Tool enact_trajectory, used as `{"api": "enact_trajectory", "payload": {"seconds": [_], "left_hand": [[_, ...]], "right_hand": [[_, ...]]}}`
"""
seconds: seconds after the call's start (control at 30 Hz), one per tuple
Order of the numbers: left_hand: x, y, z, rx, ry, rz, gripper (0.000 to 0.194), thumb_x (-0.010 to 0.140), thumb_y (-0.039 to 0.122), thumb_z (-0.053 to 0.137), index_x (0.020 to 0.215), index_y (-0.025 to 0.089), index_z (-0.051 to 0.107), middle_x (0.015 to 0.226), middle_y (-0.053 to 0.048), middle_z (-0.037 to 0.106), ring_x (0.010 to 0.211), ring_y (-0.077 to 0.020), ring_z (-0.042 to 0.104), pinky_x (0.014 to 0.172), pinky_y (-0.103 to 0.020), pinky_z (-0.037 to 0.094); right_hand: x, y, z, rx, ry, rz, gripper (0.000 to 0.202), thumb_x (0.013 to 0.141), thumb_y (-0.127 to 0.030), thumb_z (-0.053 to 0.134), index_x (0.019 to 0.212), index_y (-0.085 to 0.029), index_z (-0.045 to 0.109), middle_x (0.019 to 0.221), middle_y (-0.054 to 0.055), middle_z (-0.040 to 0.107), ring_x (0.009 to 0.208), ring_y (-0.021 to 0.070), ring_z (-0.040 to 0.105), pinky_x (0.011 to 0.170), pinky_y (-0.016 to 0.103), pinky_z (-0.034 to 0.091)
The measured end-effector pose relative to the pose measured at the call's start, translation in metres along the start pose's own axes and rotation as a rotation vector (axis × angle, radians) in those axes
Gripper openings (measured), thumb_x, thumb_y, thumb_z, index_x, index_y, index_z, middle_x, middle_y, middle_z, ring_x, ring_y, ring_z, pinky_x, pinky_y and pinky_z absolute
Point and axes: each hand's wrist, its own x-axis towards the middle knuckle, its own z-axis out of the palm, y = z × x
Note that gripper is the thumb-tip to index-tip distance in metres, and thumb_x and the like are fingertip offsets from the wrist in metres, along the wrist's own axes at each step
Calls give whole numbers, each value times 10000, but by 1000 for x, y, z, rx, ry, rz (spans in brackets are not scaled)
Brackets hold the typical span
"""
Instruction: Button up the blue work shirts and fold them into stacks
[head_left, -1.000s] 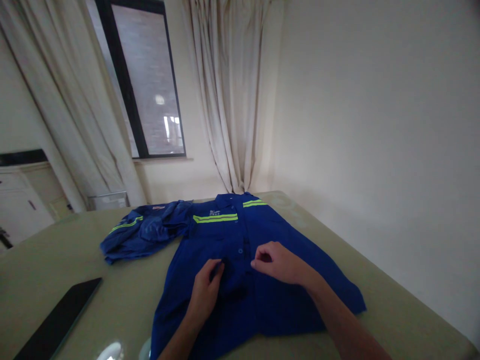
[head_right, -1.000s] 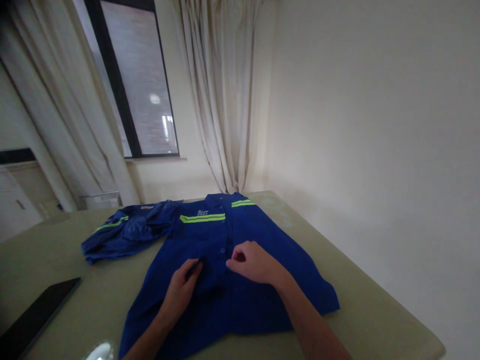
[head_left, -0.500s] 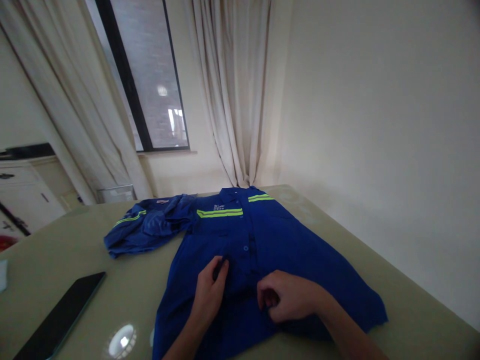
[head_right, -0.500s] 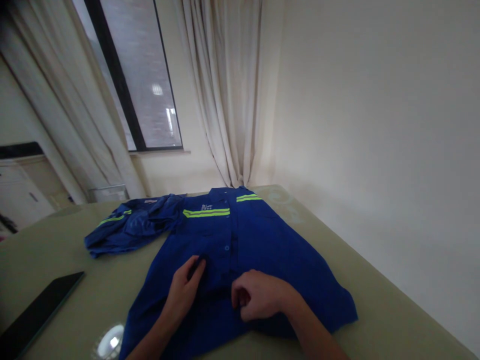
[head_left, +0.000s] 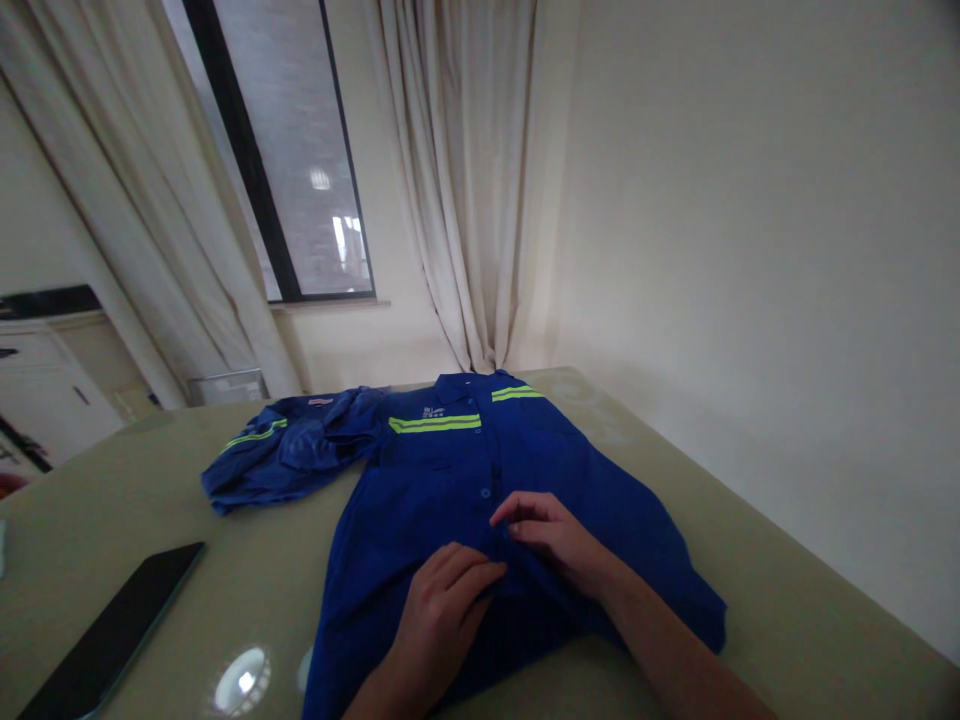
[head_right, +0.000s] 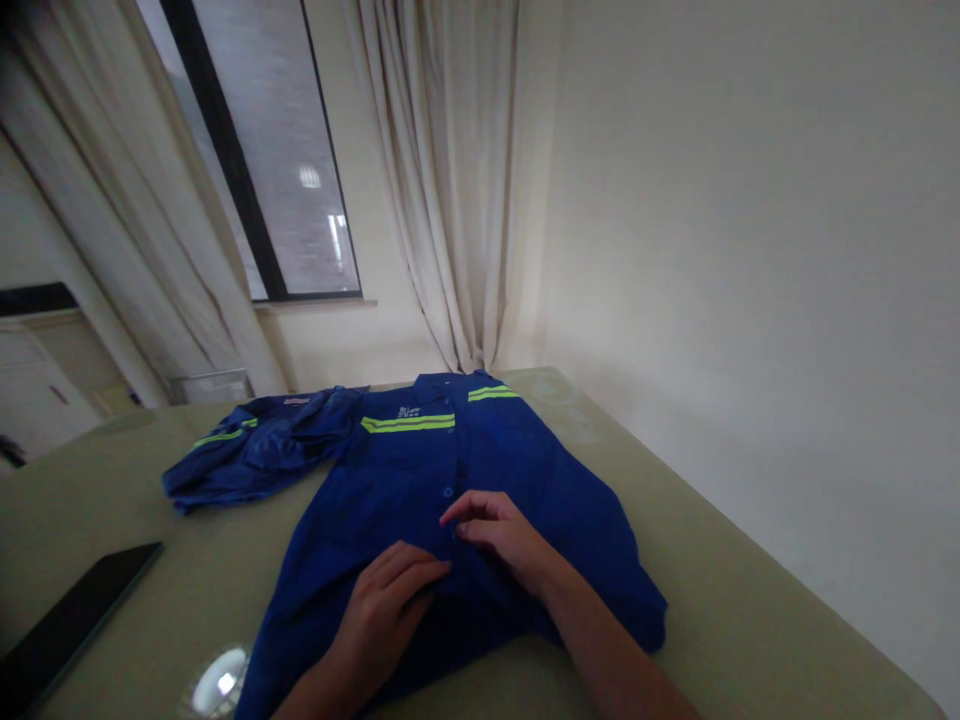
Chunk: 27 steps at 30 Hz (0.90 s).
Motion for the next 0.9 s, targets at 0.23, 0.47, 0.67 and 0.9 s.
{"api": "enact_trajectory", "payload": {"seconds": [0.23,0.47,0.67,0.9], "left_hand": [[0,-2,6,-30,112,-126,225,873,121,587,1029,256,676,950,-52,716,890,-212,690,801,-333,587],[0,0,3,-109,155,-247,360,856,121,594,1177,277,644,1015,-40,707,943,-208,706,854,-329,598],[2,4,1,-145,149,-261,351,890,132,578,1189,288,674,1057,-43,682,956,-196,694,860,-309,591],[11,7,-1,-279,163,-337,164,960,257,595,1076,265,710,1036,-41,672,945,-198,676,854,-319,558]], "right_hand": [[-1,6,14,-170,-122,-71,474,724,-503,842,1072,-196,746,964,27,731,924,218,648,866,351,489],[-4,11,8,-266,-41,-44,488,687,-553,859,1013,-203,760,975,32,727,991,262,638,939,397,472],[-2,15,9,-220,120,-11,408,685,-558,831,902,-220,760,919,12,699,948,242,608,907,368,451],[7,21,7,-268,27,-20,357,751,-531,767,782,-183,696,717,-23,596,731,161,515,728,291,384]]}}
